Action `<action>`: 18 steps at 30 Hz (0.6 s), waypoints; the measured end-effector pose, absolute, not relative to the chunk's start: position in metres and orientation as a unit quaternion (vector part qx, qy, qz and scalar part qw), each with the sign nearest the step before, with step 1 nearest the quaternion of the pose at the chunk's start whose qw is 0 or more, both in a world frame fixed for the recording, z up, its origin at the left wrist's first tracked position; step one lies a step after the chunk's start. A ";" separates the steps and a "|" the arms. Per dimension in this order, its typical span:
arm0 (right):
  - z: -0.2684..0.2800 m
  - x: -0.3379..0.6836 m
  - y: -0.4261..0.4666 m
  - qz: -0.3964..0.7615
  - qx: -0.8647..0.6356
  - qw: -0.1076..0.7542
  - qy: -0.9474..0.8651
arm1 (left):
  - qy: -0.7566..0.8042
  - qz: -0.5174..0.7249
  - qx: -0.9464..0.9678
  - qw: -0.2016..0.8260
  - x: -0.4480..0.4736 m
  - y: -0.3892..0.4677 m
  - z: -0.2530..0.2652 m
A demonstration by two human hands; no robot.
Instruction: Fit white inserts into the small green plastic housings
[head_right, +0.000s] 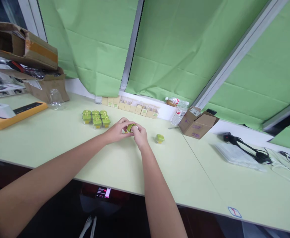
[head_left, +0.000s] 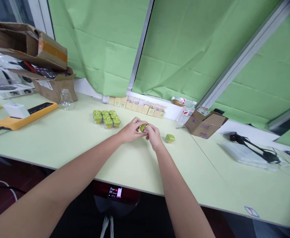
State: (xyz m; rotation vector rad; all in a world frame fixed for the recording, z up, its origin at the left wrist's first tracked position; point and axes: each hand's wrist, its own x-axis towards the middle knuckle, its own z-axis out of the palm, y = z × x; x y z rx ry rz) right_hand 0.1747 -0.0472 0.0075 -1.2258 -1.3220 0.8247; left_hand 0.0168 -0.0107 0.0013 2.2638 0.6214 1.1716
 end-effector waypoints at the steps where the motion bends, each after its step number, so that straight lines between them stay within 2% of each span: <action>1: 0.008 0.175 -0.047 0.361 -0.519 0.547 -0.549 | 0.228 0.433 0.835 0.254 0.017 -0.010 0.002; 7: 0.013 0.179 -0.046 0.383 -0.519 0.587 -0.489 | 0.251 0.439 0.827 0.246 0.015 -0.004 0.001; 10: 0.013 0.186 -0.045 0.306 -0.587 0.565 -0.493 | 0.262 0.455 0.810 0.259 0.015 -0.002 0.001; 12: 0.011 0.191 -0.045 0.207 -0.664 0.499 -0.517 | 0.272 0.463 0.800 0.268 0.016 -0.002 0.000; 14: 0.008 0.195 -0.046 0.122 -0.732 0.382 -0.551 | 0.281 0.471 0.790 0.275 0.016 -0.002 -0.001; 16: 0.005 0.196 -0.048 0.080 -0.768 0.257 -0.581 | 0.288 0.474 0.783 0.282 0.017 -0.003 -0.002; 18: 0.002 0.195 -0.050 0.065 -0.778 0.177 -0.599 | 0.295 0.477 0.775 0.291 0.017 -0.002 -0.003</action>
